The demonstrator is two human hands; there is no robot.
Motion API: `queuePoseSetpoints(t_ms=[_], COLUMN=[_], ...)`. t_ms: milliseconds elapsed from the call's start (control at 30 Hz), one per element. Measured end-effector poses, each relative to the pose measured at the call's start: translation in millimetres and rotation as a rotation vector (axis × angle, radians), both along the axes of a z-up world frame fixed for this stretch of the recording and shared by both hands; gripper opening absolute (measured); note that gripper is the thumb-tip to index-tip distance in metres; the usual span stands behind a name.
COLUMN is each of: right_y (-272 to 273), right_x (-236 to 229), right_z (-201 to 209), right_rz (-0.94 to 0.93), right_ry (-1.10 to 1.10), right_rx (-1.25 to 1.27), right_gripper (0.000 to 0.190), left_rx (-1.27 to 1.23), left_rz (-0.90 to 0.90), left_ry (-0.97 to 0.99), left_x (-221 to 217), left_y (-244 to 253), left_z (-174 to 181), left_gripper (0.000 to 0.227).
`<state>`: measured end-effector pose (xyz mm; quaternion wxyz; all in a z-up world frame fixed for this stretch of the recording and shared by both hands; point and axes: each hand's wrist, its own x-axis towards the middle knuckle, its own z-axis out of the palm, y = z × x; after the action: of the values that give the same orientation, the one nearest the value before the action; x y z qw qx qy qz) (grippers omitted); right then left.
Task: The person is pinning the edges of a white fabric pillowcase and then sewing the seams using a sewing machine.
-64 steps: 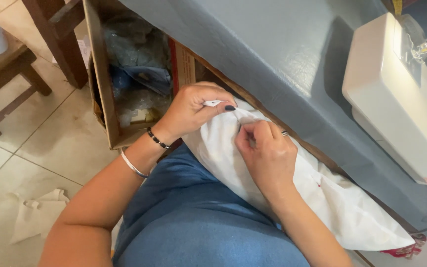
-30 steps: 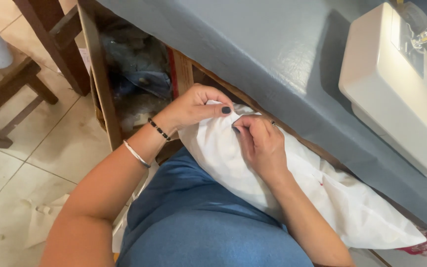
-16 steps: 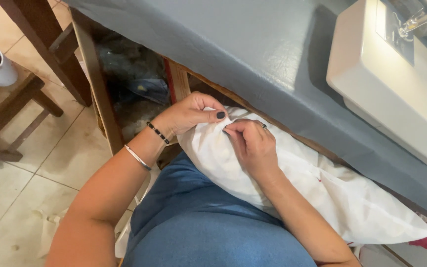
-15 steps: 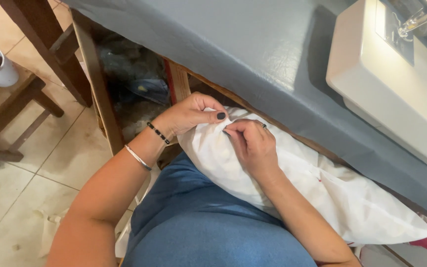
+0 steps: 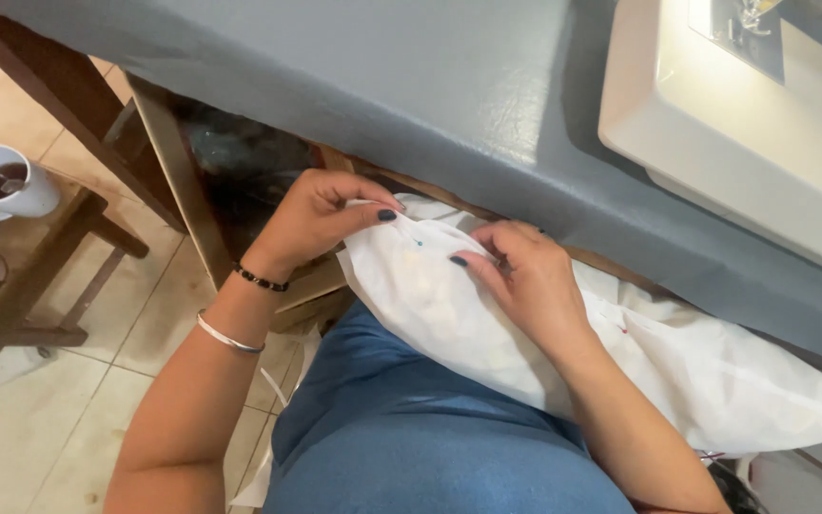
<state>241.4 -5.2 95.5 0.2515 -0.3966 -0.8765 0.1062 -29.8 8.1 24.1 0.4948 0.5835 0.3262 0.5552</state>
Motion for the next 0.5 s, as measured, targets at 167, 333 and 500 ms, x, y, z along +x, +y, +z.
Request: queuePoseSetpoints(t_ms=[167,333,500], right_y=[1,-15,-22], right_x=[12,16,44], right_z=[1,24,34], right_rz=[0.019,0.057,-0.003], right_ry=[0.028,-0.008,-0.178], right_rx=[0.161,-0.081,-0.148], right_gripper=[0.007,0.051,0.044], left_rx=[-0.014,0.06,0.069], left_rz=[-0.032,0.021,0.122], left_ry=[-0.097,-0.02,-0.134], left_x=[1,12,27], left_y=[-4,-26,-30], left_z=[-18,-26,-53], left_gripper=[0.047,0.025,0.024])
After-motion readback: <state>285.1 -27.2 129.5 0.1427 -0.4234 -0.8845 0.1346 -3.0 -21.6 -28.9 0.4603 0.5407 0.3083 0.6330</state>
